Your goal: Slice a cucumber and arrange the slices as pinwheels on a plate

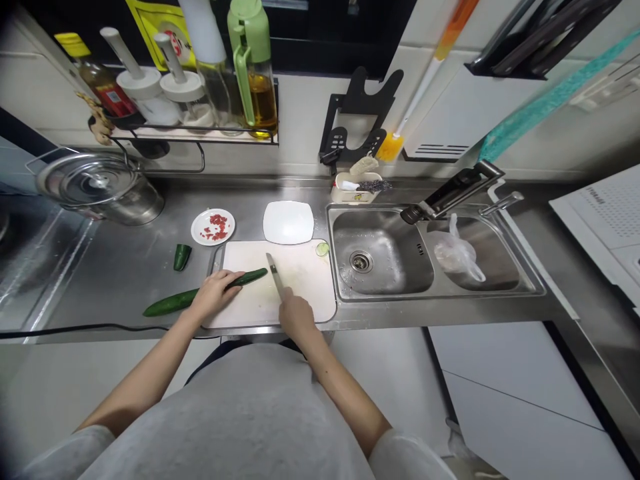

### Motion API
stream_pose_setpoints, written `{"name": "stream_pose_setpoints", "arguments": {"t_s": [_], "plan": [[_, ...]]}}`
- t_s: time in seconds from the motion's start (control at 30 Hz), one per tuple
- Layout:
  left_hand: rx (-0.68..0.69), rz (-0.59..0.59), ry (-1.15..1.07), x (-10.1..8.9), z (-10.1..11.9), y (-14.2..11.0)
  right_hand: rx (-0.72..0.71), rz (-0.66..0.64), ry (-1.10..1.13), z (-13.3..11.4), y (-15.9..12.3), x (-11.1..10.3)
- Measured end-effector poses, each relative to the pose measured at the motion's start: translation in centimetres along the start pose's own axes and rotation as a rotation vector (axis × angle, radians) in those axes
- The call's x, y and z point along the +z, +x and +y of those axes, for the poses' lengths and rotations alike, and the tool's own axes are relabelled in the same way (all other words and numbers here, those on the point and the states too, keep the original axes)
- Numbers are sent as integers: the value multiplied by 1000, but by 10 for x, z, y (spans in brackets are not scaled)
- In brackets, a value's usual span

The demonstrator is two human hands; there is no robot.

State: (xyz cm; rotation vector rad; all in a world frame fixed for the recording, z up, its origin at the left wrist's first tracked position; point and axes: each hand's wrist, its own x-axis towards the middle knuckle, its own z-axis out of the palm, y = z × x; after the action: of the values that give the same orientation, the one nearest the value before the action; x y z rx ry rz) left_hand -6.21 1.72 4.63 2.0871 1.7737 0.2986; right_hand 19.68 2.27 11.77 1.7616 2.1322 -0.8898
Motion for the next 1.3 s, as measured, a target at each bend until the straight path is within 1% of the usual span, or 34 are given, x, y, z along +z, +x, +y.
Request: {"name": "stream_pose_setpoints", "arguments": {"t_s": [0.1,0.27,0.43,0.6,0.73,1.0,1.2,1.3], "plan": [[-3,3,-4,1,0,2,-35,-44,-33,-18,1,3],[-3,17,-21,0,0,2,-41,-73,-61,-29,3,7],[-20,39,-3,1,8,5,-36,-98,-71,-33,3,9],[-8,70,-22,11,18,15,-44,-108,-69,-34,1,8],[1,92,-27,17,18,18,-32,-114,-84,-35,-1,7],[-1,72,20,16,19,17,-31,-76,-94,-38,-4,13],[11,57,-6,16,16,19,-17,-164,-48,-40,-6,-1],[27,60,-27,16,14,20,-19,-172,-61,-40,-8,-7]]}}
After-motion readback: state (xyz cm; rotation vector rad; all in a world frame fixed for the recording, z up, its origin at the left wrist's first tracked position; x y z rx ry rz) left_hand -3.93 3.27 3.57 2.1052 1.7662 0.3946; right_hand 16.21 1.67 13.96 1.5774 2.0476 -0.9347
